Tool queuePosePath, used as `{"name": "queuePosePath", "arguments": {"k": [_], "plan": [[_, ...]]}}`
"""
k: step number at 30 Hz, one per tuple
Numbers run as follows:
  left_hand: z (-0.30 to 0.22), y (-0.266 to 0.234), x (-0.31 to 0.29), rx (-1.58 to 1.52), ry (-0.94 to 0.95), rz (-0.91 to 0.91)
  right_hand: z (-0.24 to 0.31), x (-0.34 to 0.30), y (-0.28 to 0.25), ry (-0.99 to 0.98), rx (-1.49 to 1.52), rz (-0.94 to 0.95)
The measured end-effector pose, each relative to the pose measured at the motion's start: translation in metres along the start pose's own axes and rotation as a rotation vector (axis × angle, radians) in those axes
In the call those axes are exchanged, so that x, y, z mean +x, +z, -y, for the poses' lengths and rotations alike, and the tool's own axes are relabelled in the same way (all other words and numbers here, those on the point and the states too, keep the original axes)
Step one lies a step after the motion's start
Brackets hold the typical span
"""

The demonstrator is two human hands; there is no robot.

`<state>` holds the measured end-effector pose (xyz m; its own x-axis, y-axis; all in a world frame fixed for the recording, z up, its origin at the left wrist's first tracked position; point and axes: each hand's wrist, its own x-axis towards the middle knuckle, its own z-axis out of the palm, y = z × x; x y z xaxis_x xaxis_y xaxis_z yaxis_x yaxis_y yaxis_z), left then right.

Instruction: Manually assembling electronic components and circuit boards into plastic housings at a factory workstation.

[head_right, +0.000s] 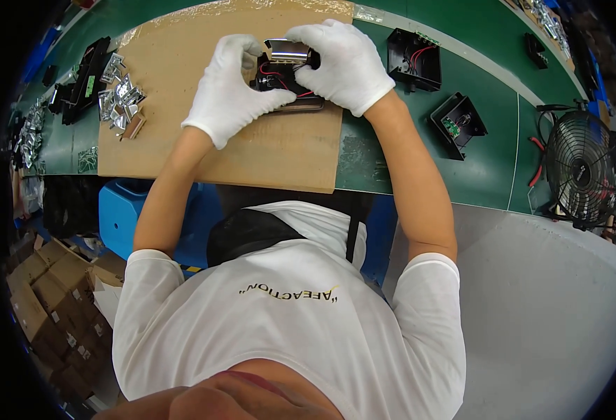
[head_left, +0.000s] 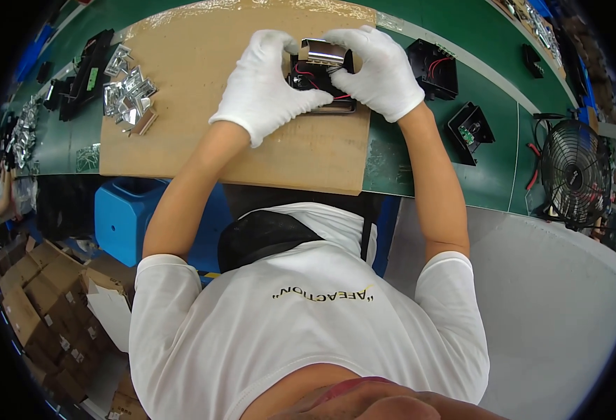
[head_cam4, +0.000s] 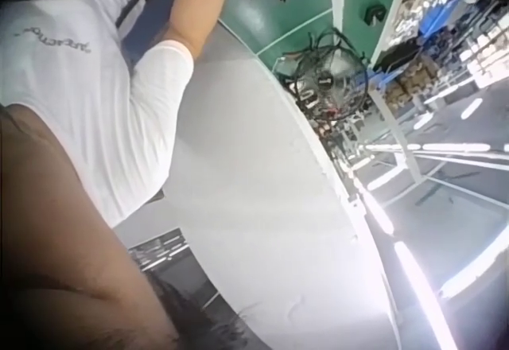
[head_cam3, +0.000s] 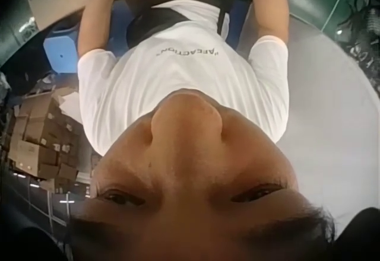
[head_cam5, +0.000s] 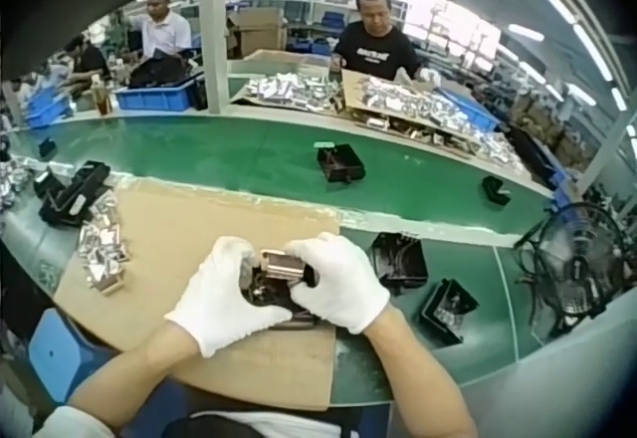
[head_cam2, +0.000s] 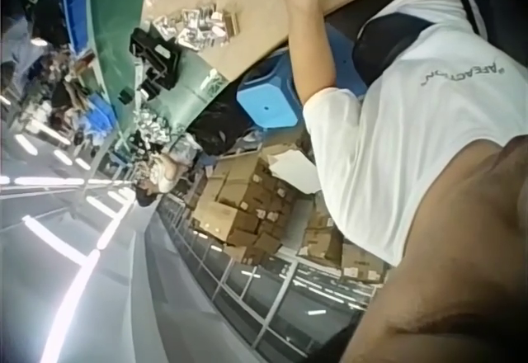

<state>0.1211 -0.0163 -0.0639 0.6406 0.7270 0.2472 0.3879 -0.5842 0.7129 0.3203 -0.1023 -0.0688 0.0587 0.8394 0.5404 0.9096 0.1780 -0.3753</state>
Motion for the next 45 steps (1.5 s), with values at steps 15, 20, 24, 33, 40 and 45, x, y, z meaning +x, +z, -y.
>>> {"name": "queuePosePath", "arguments": {"k": [15, 20, 24, 33, 40, 45], "plan": [[0.009, 0.007, -0.015, -0.062, -0.094, 0.049, 0.009, 0.008, -0.005, -0.058, 0.213, 0.063], [0.009, 0.007, -0.015, -0.091, -0.132, 0.078, -0.012, 0.008, 0.015, -0.014, 0.356, 0.022], [0.01, 0.005, -0.016, -0.054, -0.106, 0.048, -0.015, 0.023, 0.004, -0.1, 0.273, 0.173], [0.003, -0.003, -0.015, -0.071, -0.144, 0.098, 0.019, 0.026, -0.018, -0.033, 0.115, 0.239], [0.006, 0.002, -0.014, -0.03, -0.116, 0.091, -0.013, 0.023, 0.001, -0.061, 0.277, 0.191], [0.005, 0.0, -0.013, -0.064, -0.117, 0.106, -0.017, 0.024, 0.002, 0.011, 0.402, 0.255]]}}
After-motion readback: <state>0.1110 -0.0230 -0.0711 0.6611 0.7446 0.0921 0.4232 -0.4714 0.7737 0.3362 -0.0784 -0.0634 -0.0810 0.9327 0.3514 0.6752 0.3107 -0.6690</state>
